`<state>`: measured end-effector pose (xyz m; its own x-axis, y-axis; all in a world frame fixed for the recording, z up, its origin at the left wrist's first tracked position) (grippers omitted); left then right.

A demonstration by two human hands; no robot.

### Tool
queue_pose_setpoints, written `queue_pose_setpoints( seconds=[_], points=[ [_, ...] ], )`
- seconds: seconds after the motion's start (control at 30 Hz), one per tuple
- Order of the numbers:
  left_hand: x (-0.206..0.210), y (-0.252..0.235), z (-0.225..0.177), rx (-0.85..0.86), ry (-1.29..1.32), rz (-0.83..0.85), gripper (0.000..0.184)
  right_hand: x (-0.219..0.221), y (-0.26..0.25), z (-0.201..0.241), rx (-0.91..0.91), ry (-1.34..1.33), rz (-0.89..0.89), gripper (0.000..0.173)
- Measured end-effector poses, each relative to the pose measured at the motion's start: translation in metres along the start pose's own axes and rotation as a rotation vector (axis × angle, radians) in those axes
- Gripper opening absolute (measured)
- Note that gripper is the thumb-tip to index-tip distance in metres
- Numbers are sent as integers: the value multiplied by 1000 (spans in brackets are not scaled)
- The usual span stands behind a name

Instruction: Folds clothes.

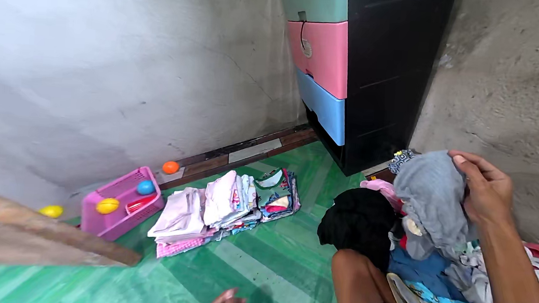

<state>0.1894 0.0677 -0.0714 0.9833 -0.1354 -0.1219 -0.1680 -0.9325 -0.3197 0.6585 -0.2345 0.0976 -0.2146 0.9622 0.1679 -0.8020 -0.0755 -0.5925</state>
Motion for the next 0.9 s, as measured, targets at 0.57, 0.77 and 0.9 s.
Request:
queue_pose_setpoints(
  seconds=[0.57,0.77,0.9],
  points=[
    [279,4,-181,621,30,616,47,24,14,69,-166,-87,130,17],
    [332,25,-207,103,235,1017,21,-12,4,47,-69,499,209,22],
    [332,21,-209,-114,122,987,18,-9,21,27,-31,805,412,32]
  ],
)
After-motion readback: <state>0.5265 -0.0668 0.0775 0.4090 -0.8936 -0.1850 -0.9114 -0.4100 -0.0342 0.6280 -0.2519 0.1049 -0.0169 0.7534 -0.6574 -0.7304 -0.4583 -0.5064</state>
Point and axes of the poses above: each hand's wrist, its own y-axis away from the middle knuckle, its own x-axis out of the palm, z = x × y, the point moved 4 cm from there along -y, towards the middle knuckle, and after that the axes turned 5 degrees about -x, right-handed, at the moved point
